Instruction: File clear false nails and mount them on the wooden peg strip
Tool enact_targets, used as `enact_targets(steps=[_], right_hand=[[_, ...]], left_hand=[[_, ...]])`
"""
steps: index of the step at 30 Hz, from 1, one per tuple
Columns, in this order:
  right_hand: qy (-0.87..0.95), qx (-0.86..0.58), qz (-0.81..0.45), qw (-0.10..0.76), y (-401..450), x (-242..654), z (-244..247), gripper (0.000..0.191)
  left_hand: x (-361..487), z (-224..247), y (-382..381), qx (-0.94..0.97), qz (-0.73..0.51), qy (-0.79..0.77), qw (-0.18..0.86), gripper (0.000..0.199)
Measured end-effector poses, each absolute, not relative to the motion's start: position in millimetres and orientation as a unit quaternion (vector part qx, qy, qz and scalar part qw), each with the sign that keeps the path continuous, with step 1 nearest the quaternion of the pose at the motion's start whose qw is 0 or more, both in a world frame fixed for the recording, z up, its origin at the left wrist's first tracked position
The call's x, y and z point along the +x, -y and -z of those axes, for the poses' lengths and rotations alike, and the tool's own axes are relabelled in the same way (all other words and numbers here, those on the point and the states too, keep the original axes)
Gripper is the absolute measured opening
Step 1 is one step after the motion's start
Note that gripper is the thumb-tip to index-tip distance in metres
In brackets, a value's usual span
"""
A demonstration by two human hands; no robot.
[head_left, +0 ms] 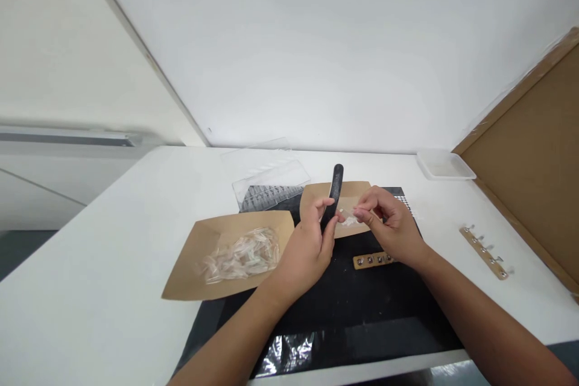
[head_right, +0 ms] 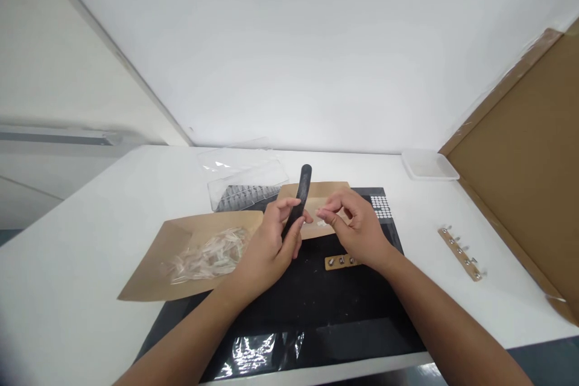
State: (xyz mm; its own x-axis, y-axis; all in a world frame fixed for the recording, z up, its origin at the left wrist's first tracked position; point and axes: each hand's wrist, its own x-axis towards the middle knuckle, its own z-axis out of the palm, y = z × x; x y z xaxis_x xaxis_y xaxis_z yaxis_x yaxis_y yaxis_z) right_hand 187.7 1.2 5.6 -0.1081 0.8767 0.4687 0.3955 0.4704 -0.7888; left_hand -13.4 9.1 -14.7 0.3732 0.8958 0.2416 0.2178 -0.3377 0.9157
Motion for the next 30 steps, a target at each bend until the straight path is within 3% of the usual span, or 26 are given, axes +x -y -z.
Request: enact_targets(steps=[6,11,19,30], right_hand=[[0.741,-0.460,-0.159,0.462,-2.0,181.2,2.1,0.023],[0.784,-0.448,-0.044,0.427,-3.7,182.0,6.6,0.020],[0.786,-0.449,-0.016,0.426,-11.2,180.9,10.2,0.021],[0.815,-0.426,-0.015,0.393,-12.7,182.9,3.2,0.021]], left_hand=[[-8.9,12.8,-2.6,0.721,-0.397,-0.377,0.426,0.045],[-9.6,3.3,0.2,0.701,-0.370,-0.407,0.454,0.038],[-7.2,-0.4,4.6,0.594,-0.393,-0.470,0.521,0.032],[-5.9,2.7,4.8,0.644,-0.461,-0.439,0.424,0.018]])
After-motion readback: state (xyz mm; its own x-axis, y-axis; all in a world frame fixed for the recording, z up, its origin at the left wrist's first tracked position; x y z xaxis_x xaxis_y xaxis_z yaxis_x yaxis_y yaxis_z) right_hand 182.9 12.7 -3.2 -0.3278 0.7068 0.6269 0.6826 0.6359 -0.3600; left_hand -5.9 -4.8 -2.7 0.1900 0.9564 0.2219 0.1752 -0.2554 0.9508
